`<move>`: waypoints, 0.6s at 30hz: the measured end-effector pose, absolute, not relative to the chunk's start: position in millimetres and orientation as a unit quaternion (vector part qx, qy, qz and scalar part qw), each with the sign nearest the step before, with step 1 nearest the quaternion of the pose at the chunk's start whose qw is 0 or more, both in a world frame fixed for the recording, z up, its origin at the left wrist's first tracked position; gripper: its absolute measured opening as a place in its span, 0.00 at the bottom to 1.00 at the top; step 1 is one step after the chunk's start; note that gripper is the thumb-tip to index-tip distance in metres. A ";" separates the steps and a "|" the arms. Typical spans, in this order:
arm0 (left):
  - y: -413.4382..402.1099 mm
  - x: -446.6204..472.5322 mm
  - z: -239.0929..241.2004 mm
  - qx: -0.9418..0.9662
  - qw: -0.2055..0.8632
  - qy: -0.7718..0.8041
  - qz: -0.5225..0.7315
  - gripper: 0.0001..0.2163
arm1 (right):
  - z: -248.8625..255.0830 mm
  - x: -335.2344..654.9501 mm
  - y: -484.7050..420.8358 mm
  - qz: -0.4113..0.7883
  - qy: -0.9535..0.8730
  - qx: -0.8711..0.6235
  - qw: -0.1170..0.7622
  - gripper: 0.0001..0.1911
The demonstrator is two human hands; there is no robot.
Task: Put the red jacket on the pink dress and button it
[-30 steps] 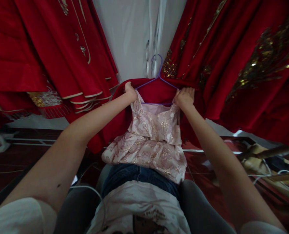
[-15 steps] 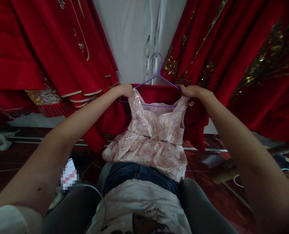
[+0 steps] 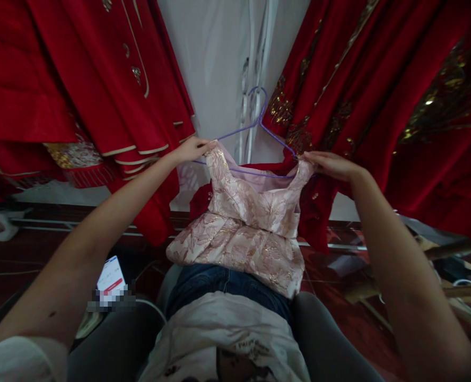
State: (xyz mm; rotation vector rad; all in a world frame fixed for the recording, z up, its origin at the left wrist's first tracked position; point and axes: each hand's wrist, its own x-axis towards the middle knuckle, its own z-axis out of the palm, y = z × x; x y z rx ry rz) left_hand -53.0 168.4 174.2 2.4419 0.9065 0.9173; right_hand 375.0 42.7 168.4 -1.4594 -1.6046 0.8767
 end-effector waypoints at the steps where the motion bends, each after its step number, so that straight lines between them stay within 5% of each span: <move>1: 169.5 -52.6 170.8 0.864 0.195 0.320 0.336 0.24 | 165.2 376.1 40.6 0.336 -0.625 -0.576 0.406 0.20; 11: 167.2 -62.8 135.9 0.807 0.151 0.399 0.408 0.23 | 140.9 377.8 42.0 0.159 -0.553 -0.537 0.617 0.14; 18: 136.0 -95.2 79.9 0.815 0.092 0.495 0.288 0.23 | 100.7 378.8 52.8 0.167 -0.355 -0.555 0.734 0.07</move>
